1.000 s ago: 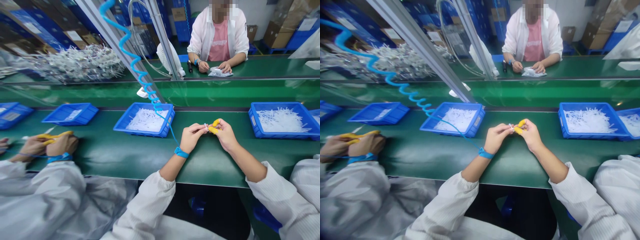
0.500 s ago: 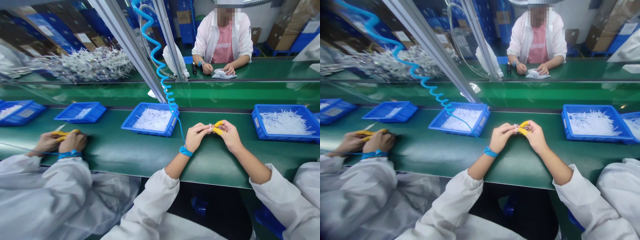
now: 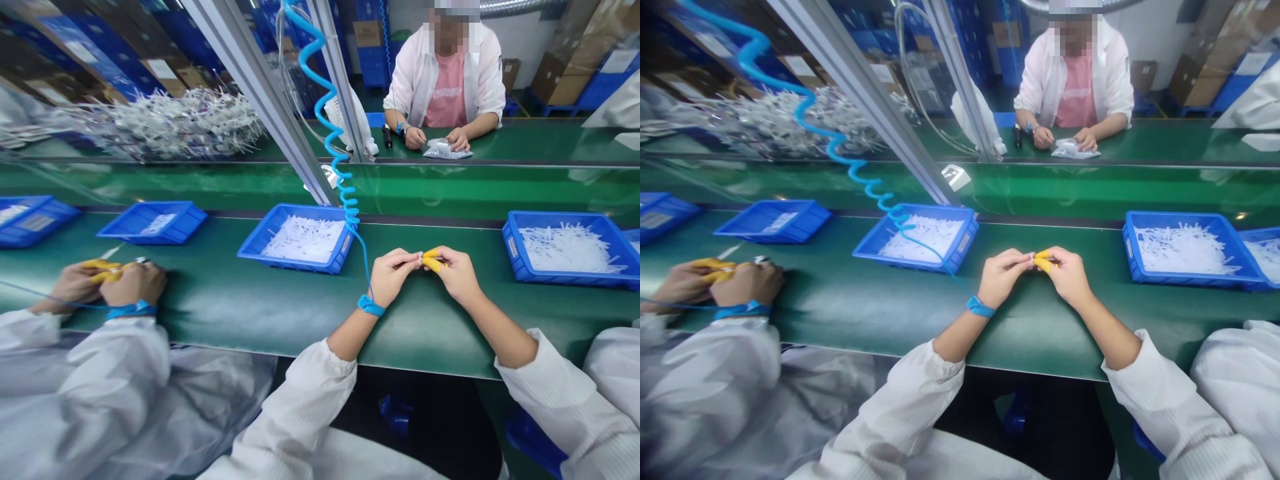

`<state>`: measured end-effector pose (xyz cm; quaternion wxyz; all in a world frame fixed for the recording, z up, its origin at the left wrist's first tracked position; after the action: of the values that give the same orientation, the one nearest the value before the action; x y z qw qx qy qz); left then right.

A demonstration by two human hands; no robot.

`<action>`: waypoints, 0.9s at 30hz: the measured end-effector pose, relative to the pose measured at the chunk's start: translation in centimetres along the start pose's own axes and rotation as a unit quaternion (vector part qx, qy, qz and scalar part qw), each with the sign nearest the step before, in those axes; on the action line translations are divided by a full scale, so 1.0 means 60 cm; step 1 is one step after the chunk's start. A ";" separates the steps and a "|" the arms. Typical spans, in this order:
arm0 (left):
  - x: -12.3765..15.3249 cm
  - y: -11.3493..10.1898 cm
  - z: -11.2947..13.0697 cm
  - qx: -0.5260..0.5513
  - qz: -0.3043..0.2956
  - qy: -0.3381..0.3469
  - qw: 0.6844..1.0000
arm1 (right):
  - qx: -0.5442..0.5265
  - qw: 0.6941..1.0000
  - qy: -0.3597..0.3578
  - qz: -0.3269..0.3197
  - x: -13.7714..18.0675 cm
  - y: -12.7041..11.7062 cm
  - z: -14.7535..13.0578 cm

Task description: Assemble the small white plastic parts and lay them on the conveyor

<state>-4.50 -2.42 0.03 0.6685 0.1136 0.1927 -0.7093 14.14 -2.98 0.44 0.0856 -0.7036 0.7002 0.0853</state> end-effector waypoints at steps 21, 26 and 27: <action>0.027 0.166 0.188 -0.043 -0.235 0.124 0.963 | -0.313 0.912 0.264 0.014 -0.034 0.014 0.039; 0.043 0.329 0.164 -0.125 -0.369 0.149 0.909 | -0.320 0.910 0.262 -0.037 -0.023 0.018 0.036; 0.042 0.350 0.151 -0.148 -0.376 0.136 0.905 | -0.325 0.907 0.264 -0.058 -0.023 0.018 0.038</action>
<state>16.99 -9.24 4.59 0.3287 0.0278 0.4133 -0.8488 13.08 -1.13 -1.46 -0.3305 -0.7286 0.5890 0.1141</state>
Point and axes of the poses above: each hand's wrist, its own x-axis away from the middle knuckle, its own y-axis out of the palm, z = x × y, the point moved 1 cm from there along -x, towards the middle knuckle, and after that the axes turned 5 degrees about z, right-handed, at the moved point
